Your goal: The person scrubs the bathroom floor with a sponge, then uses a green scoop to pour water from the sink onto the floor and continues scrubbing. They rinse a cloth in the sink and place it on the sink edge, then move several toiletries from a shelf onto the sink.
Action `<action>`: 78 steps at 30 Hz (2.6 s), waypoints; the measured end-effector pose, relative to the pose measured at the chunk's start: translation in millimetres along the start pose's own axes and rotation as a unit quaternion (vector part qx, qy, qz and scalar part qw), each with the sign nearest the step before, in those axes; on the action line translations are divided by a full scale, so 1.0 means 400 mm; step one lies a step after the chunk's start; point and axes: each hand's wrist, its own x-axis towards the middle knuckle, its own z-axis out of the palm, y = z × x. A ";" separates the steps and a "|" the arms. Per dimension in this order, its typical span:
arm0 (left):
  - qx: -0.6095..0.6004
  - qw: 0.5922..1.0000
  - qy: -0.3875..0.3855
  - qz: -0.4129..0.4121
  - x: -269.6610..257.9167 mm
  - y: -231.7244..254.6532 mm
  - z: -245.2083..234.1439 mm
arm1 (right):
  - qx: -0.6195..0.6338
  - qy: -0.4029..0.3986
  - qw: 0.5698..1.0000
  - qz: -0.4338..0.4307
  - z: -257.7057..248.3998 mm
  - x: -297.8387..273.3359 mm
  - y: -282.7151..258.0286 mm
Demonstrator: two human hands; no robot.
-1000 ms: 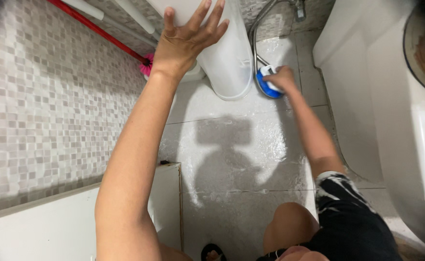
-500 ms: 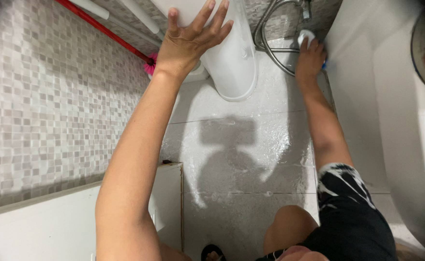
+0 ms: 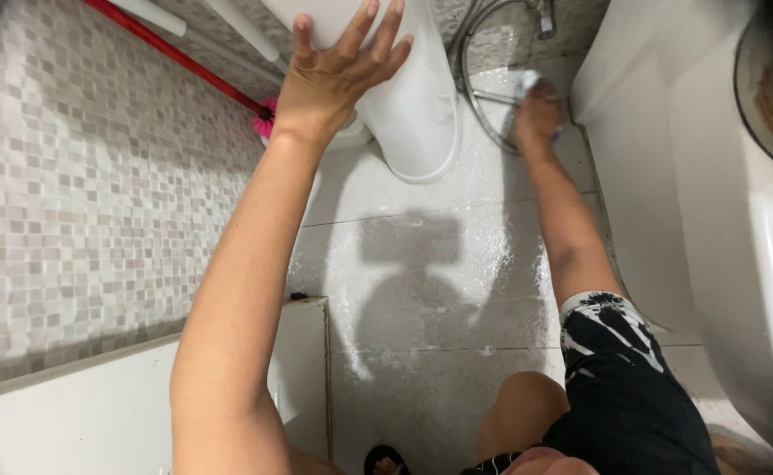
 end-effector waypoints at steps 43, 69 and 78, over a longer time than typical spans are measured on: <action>0.022 0.999 -0.027 -0.034 0.002 0.039 0.004 | -0.077 -0.110 0.990 0.049 -0.082 -0.242 0.139; -0.497 0.829 -0.159 -0.201 -0.267 0.552 -0.439 | 0.076 -0.079 0.994 0.030 -0.213 -0.709 0.369; -0.641 0.636 -0.348 -0.252 -0.578 0.772 -0.690 | 0.242 -0.207 0.948 -0.020 -0.327 -0.657 0.366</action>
